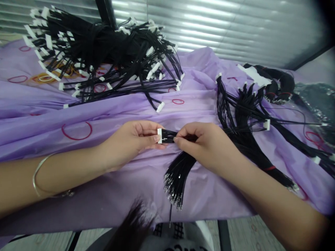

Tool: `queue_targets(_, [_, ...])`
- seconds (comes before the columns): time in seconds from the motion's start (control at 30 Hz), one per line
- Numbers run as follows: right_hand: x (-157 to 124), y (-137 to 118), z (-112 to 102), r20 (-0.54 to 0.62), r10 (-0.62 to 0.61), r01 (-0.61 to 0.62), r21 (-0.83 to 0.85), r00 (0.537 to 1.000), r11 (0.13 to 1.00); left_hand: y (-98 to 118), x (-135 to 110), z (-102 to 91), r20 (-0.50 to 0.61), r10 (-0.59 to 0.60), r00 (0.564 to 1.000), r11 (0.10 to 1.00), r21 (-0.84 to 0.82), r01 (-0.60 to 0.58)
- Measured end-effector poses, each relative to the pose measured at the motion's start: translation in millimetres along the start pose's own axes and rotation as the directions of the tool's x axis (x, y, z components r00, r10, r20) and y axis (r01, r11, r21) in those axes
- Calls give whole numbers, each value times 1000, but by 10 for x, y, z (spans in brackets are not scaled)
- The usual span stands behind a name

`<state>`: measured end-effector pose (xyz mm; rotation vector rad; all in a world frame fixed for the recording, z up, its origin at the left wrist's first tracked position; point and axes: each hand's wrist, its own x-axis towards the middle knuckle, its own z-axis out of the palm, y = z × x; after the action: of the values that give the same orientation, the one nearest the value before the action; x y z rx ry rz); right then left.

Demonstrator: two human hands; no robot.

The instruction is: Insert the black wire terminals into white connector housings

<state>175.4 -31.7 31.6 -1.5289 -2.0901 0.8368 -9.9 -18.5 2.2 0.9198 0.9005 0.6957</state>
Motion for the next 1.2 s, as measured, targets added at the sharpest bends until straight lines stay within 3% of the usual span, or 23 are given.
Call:
queue_targets(0.23, [-17,-12,26,10,24,-24,-5,1000,1000,6,-4,6,-20,-21,1000,1000,19,22])
queue_targets(0.47, [2,-3,80,-4,25,-25,23,1000,999,-22,-5,-18,5,34,999,996,81,-34])
queue_targets(0.67, [22,23,119,-18,-35,36,48,999,998,-22,4,3,2,54,999,993,106,-53])
queue_targets(0.9, [33,-14,210,-35,-190,189,-30,981,982,-21,-38,23,-3,70,998,987,143,-69])
queue_targets(1.03, [-23,-9,-89,-74,-326,309,-182,942,934,-7,-32,15,4,103,995,994,33,-103])
queue_targets(1.13, [-159,167,-473,-197,-307,175,-499,931,849,26,-53,39,42,142,989,989,-50,-140])
queue_targets(1.2, [-239,368,-671,-86,-238,133,-627,968,767,31,-96,57,99,160,982,987,7,-161])
